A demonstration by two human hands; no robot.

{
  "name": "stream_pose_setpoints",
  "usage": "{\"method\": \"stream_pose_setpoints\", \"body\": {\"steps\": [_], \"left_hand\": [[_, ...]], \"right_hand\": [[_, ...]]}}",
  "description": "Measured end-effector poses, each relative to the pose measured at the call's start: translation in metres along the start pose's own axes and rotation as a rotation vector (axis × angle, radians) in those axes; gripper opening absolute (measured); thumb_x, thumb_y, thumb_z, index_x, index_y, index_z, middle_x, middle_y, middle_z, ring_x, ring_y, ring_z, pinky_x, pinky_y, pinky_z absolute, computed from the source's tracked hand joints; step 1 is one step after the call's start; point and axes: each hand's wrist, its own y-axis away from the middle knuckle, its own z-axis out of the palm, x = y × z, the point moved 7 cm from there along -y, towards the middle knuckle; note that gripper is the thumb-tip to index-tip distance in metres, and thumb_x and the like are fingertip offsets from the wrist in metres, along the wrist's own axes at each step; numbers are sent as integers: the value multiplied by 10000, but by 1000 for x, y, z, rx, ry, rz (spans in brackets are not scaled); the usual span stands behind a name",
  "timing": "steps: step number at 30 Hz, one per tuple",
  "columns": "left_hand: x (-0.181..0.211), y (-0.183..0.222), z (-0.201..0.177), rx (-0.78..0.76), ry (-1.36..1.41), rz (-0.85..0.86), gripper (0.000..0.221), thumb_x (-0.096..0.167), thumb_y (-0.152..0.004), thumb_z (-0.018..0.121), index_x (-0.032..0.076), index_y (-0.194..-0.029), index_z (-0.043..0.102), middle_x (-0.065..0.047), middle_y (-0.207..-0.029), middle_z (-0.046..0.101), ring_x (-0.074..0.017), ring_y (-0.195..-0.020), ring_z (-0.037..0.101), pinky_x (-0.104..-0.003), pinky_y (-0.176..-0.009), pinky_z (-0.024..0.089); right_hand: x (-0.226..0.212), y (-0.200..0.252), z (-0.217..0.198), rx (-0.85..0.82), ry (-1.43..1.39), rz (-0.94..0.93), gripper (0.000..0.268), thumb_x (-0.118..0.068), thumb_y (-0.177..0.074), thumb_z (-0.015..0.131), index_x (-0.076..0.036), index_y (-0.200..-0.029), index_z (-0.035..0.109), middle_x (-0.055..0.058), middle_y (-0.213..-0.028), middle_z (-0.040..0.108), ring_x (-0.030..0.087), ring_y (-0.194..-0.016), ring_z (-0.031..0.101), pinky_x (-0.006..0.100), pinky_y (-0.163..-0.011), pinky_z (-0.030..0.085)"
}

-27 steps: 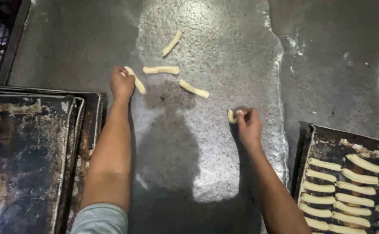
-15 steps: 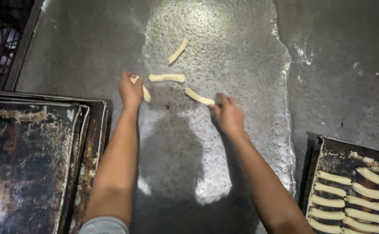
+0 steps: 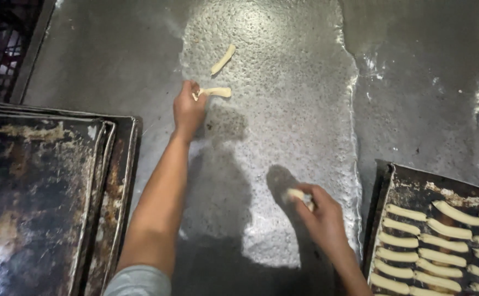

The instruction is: A person is braiding strips of dough into loaves and placing them onto baking trays in a bakery.

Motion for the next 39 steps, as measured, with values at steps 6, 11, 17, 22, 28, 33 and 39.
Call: {"method": "stream_pose_setpoints", "body": {"steps": [6, 11, 17, 22, 28, 33, 39], "left_hand": [[76, 116, -75, 74, 12, 161, 365, 362, -968, 607, 132, -1221, 735, -95, -1102, 756, -270, -1014, 682, -392, -870, 484], [126, 273, -161, -109, 168, -163, 410, 376, -897, 681, 136, -1226, 724, -46, -1235, 740, -178, -1164, 670, -317, -995, 487], [59, 433, -209, -337, 98, -640, 489, 396, -840, 706, 181, -1278, 737, -20, -1099, 665, -162, -933, 539, -348, -792, 458], [13, 497, -246, -214, 240, -593, 284, 209, -863, 768, 109, -1125, 814, -10, -983, 801, -106, -877, 655, -260, -787, 520], [45, 480, -341, -26, 206, -319, 234, 140, -883, 751, 94, -1110, 784, -14, -1082, 778, -108, -982, 668, -252, -892, 490], [46, 461, -429, 156, 131, -216, 170, 124, -913, 730, 66, -1070, 759, -33, -1064, 748, -120, -985, 676, -275, -886, 492], [-11, 446, -494, 212, 126, -32, 162, 71, -892, 736, 57, -1052, 721, -73, -1058, 744, -166, -977, 698, -289, -883, 527]], "right_hand": [[27, 83, -16, -133, 242, -195, 241, -308, -894, 719, -216, -1111, 766, -56, -943, 789, 148, -542, 673, 328, -577, 517], [16, 136, -26, -134, 220, -204, 267, -334, -908, 696, -211, -1141, 735, -64, -1063, 774, 193, -717, 762, 345, -684, 537], [-16, 184, -33, -165, 181, -269, 274, -342, -937, 678, -150, -1114, 758, 3, -1023, 780, 194, -692, 742, 346, -580, 555], [-39, 187, -14, -314, 255, -275, 311, -329, -949, 663, -121, -1160, 756, 49, -1077, 789, 221, -765, 769, 356, -645, 598], [-158, 155, 41, -378, 411, -573, 250, -257, -955, 661, -107, -1147, 719, 102, -979, 762, 323, -799, 736, 471, -618, 554], [-322, 118, 95, -296, 140, -801, 169, -237, -937, 698, -148, -1068, 756, 42, -984, 778, 204, -837, 742, 356, -686, 516], [-440, 57, 206, -333, -170, -793, 188, -313, -935, 766, -159, -1041, 745, -33, -896, 725, 81, -806, 600, 284, -694, 435]]}}
